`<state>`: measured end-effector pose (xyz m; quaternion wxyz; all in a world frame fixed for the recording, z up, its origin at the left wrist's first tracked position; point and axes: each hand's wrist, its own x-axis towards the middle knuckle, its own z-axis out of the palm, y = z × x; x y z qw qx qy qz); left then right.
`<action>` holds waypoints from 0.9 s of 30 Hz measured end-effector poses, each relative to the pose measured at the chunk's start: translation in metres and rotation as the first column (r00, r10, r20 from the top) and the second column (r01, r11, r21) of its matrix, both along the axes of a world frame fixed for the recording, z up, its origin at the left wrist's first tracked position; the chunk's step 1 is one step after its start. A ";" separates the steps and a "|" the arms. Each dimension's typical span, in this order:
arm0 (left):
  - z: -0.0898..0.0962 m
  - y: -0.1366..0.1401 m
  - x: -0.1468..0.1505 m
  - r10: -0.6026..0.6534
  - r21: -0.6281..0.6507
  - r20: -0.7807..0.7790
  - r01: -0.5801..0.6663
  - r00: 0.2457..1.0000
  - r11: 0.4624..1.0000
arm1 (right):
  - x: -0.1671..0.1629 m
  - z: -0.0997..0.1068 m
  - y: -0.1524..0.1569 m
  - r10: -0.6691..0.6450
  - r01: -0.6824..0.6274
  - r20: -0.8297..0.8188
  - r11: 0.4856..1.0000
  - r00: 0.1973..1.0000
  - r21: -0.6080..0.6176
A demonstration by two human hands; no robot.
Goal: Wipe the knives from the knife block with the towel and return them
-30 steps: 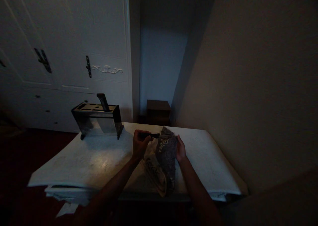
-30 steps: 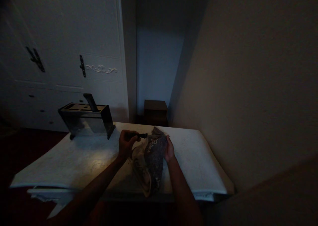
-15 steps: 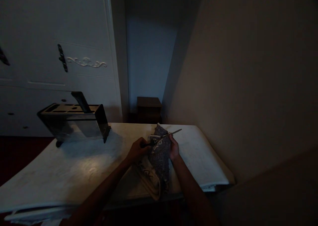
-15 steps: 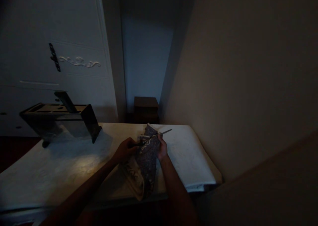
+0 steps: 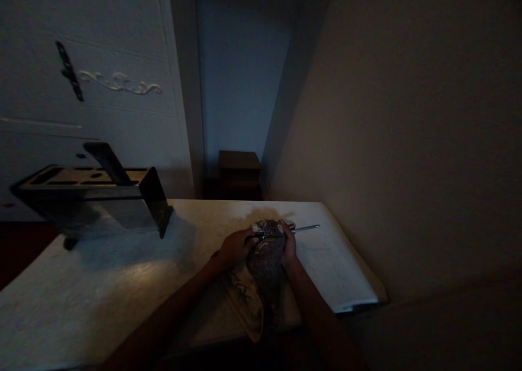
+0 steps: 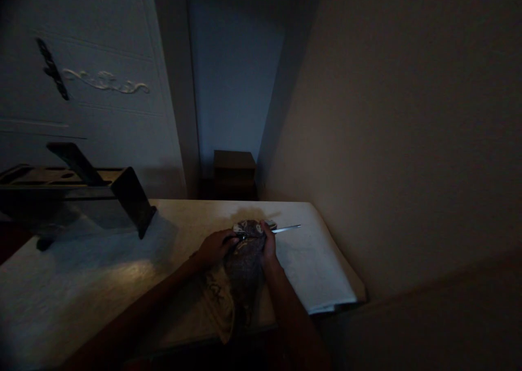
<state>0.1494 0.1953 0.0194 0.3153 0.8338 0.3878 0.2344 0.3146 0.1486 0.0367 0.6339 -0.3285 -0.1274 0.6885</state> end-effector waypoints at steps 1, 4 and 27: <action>-0.001 -0.002 0.002 0.002 0.013 -0.037 -0.001 0.999 1.000 | 0.000 0.000 -0.001 0.020 -0.020 -0.015 1.000 1.000 -0.010; -0.002 -0.011 0.005 0.003 0.032 -0.102 0.000 0.995 0.999 | 0.001 -0.002 -0.003 0.047 -0.048 -0.038 0.998 0.998 -0.036; 0.010 -0.019 0.001 -0.083 0.134 -0.287 0.126 0.954 0.983 | 0.006 0.000 0.016 -0.359 0.357 0.178 0.933 0.916 0.043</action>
